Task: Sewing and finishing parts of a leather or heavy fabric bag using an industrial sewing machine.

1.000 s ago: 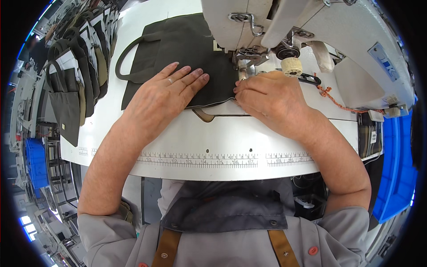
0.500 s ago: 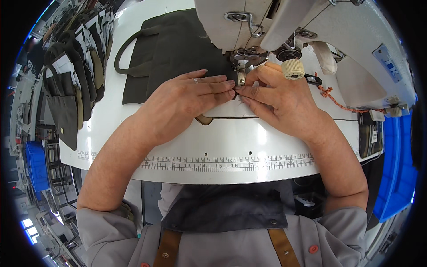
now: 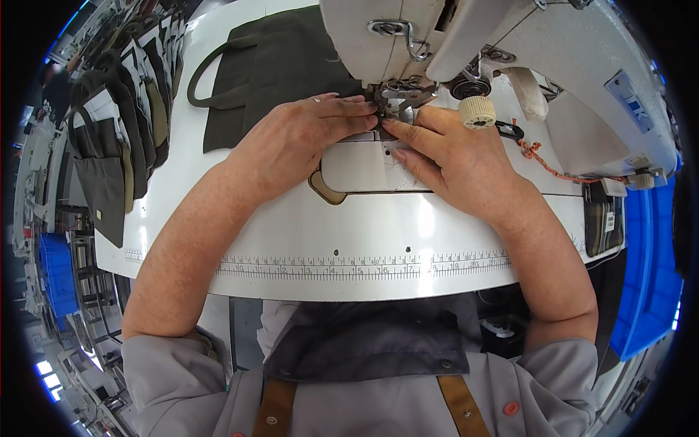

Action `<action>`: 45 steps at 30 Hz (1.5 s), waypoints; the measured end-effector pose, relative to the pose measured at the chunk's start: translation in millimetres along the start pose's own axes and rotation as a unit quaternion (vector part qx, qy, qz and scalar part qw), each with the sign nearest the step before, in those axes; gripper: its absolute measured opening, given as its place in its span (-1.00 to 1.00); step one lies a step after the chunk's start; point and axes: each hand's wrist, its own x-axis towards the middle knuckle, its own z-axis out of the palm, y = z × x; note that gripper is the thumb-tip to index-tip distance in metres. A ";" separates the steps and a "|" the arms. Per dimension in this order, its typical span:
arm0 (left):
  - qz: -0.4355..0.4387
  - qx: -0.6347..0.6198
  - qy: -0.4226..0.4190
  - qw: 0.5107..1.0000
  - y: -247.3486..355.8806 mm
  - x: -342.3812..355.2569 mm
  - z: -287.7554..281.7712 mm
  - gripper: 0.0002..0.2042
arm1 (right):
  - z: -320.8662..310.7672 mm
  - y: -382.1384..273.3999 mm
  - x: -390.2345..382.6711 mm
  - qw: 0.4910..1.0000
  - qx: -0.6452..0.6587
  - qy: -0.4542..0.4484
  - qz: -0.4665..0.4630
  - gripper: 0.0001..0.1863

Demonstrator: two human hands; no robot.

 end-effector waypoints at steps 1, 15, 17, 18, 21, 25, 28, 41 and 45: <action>0.002 0.000 0.000 1.000 0.4 0.5 0.7 -0.53 | -0.5 0.5 -0.5 1.000 -0.001 0.001 0.001 -0.70; -0.025 0.047 0.009 0.999 21.9 -4.9 5.3 -0.52 | 0.6 2.6 -2.3 1.000 -0.005 0.009 0.003 -0.76; -0.031 0.050 0.013 0.998 27.0 -6.9 6.0 -0.52 | 0.3 0.5 -1.5 1.000 -0.012 0.007 0.002 -0.76; -0.037 0.052 0.016 0.998 29.2 -7.0 6.7 -0.51 | -0.2 -0.1 -1.5 1.000 -0.020 0.005 0.001 -0.76; -0.040 0.070 0.030 0.996 33.1 -5.0 11.4 -0.51 | 0.4 -0.1 -2.0 0.999 -0.030 -0.004 0.011 -0.74; -0.039 0.066 0.037 0.996 25.2 -2.6 14.1 -0.51 | 1.0 0.5 -1.8 1.000 -0.021 0.004 0.013 -0.73; -0.052 0.078 0.010 0.996 22.9 -1.5 13.3 -0.51 | 0.6 0.9 -2.5 1.000 -0.013 -0.002 0.015 -0.73; -0.082 0.068 -0.030 0.994 26.1 -3.4 6.5 -0.48 | -2.2 1.5 -1.8 1.000 -0.002 -0.013 0.024 -0.73; -0.133 0.077 -0.058 0.986 39.7 -8.9 6.9 -0.44 | -1.6 2.3 -0.5 1.000 0.000 -0.013 0.021 -0.73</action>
